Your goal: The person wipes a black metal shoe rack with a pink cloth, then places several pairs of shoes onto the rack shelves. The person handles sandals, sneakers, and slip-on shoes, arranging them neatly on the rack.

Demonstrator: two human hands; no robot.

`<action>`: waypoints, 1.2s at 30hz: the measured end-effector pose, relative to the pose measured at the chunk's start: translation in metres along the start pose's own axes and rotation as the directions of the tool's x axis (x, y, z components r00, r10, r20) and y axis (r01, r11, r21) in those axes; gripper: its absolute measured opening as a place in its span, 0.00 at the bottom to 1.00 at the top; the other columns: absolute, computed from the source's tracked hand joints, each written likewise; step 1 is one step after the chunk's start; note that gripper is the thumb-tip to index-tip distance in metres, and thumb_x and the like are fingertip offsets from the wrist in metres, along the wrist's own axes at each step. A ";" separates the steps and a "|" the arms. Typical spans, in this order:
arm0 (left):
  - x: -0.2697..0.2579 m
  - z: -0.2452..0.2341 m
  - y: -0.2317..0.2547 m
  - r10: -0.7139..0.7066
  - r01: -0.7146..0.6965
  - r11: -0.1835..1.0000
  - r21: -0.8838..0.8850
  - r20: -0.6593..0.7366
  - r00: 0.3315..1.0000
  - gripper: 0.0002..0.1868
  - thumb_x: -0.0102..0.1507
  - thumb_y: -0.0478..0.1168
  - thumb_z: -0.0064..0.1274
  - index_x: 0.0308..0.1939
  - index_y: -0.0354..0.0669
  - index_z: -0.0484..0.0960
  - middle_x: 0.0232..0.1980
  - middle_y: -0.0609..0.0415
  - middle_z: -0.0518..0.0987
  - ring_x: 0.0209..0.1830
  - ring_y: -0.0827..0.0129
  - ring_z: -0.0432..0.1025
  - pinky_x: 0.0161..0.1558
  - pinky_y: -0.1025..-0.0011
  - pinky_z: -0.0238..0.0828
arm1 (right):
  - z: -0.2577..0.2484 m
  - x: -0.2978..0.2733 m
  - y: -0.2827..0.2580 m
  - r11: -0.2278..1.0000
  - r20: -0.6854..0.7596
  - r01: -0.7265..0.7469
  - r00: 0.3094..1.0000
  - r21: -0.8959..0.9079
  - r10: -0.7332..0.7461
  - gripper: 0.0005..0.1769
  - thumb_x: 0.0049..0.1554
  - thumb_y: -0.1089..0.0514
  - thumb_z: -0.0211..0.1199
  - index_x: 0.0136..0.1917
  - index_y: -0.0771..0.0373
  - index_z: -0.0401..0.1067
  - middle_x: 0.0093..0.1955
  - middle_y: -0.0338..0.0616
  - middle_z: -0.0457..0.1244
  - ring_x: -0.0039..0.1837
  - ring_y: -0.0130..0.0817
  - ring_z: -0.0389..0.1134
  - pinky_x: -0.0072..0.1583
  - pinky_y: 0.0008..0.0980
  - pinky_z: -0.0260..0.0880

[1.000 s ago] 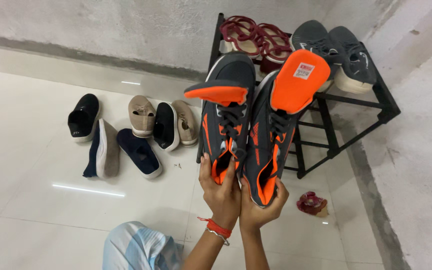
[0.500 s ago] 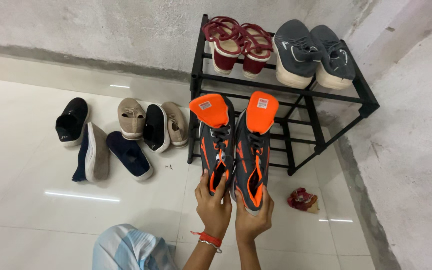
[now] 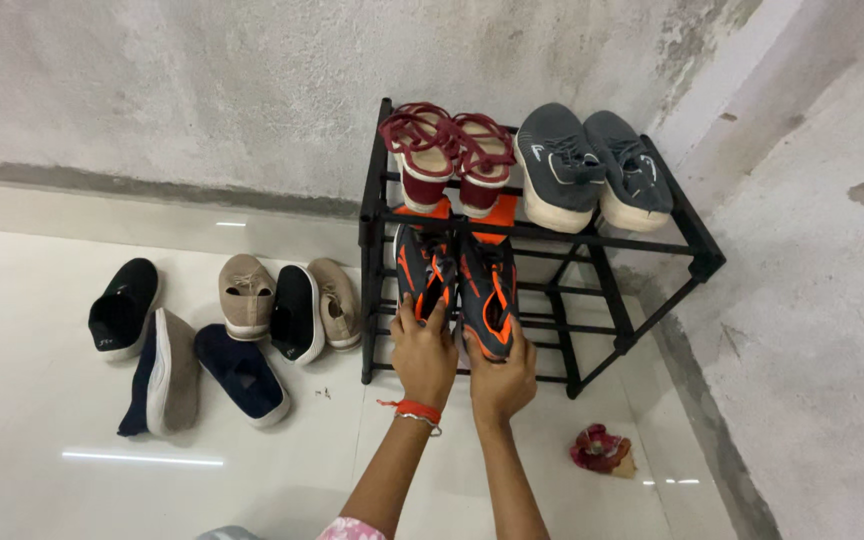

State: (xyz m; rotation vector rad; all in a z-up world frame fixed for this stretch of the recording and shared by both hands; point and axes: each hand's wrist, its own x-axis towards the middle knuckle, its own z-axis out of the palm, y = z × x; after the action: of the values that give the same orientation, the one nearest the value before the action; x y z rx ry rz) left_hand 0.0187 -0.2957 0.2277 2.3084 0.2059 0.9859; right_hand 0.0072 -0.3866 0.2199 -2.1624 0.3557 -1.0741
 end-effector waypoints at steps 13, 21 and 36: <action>0.066 0.036 -0.013 -0.032 0.012 0.993 0.121 0.159 0.987 0.20 0.52 0.44 0.67 0.48 0.52 0.85 0.64 0.31 0.71 0.52 0.36 0.73 0.40 0.52 0.77 | 0.059 0.049 -0.014 0.987 0.191 -0.057 0.978 -0.149 0.085 0.41 0.40 0.36 0.78 0.65 0.46 0.73 0.50 0.47 0.67 0.46 0.51 0.73 0.45 0.49 0.73; 0.075 0.041 -0.027 0.015 -0.063 0.985 0.158 0.284 0.959 0.22 0.58 0.38 0.60 0.56 0.57 0.82 0.68 0.26 0.65 0.56 0.31 0.71 0.45 0.50 0.77 | 0.067 0.066 -0.019 0.974 0.456 0.015 0.885 -0.225 0.092 0.44 0.46 0.36 0.75 0.70 0.50 0.63 0.61 0.55 0.63 0.55 0.58 0.70 0.50 0.53 0.73; 0.074 0.050 -0.039 0.000 -0.068 0.985 0.161 0.389 0.921 0.39 0.54 0.38 0.68 0.68 0.60 0.70 0.74 0.25 0.58 0.65 0.24 0.64 0.51 0.51 0.77 | 0.081 0.068 0.007 0.983 0.484 0.058 0.874 -0.175 0.034 0.49 0.46 0.42 0.75 0.74 0.57 0.57 0.66 0.59 0.62 0.59 0.61 0.70 0.55 0.53 0.73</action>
State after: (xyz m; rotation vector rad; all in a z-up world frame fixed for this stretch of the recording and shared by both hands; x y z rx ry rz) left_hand 0.1102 -0.2614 0.2221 2.6176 0.0881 0.5226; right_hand 0.1135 -0.3892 0.2213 -2.5078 0.2102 -0.4790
